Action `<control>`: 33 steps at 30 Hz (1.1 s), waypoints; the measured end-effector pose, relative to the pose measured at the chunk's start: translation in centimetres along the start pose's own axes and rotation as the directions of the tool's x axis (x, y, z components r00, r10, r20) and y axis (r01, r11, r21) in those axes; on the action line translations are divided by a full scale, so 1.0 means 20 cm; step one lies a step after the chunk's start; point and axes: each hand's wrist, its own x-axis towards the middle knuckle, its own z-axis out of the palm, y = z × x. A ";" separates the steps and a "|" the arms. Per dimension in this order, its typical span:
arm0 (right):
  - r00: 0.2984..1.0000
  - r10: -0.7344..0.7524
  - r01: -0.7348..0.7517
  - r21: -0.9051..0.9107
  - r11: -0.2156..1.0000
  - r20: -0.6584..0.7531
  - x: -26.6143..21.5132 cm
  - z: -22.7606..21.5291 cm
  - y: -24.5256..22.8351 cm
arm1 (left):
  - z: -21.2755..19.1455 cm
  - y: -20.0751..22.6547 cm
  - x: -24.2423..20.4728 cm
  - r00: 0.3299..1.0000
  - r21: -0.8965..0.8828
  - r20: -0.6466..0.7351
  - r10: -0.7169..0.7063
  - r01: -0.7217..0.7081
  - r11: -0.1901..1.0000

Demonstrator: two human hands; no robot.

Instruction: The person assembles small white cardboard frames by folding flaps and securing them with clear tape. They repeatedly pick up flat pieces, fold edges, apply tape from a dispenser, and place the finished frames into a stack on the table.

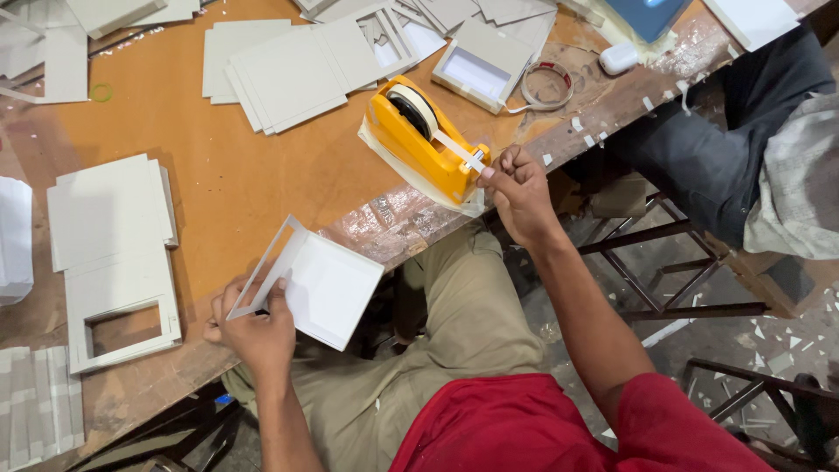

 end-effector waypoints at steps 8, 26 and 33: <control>1.000 -0.010 0.009 0.009 1.000 0.013 0.01 -0.01 0.00 | 0.00 0.02 0.03 1.000 0.004 -0.004 0.023 -0.023 1.000; 0.996 0.067 -0.066 -0.013 0.998 0.057 0.03 -0.04 -0.03 | -0.02 0.06 0.07 1.000 -0.017 -0.012 -0.017 0.017 1.000; 0.999 0.034 -0.034 -0.016 0.999 -0.010 0.02 -0.03 0.02 | -0.04 0.04 0.07 1.000 -0.042 0.006 0.000 0.000 0.999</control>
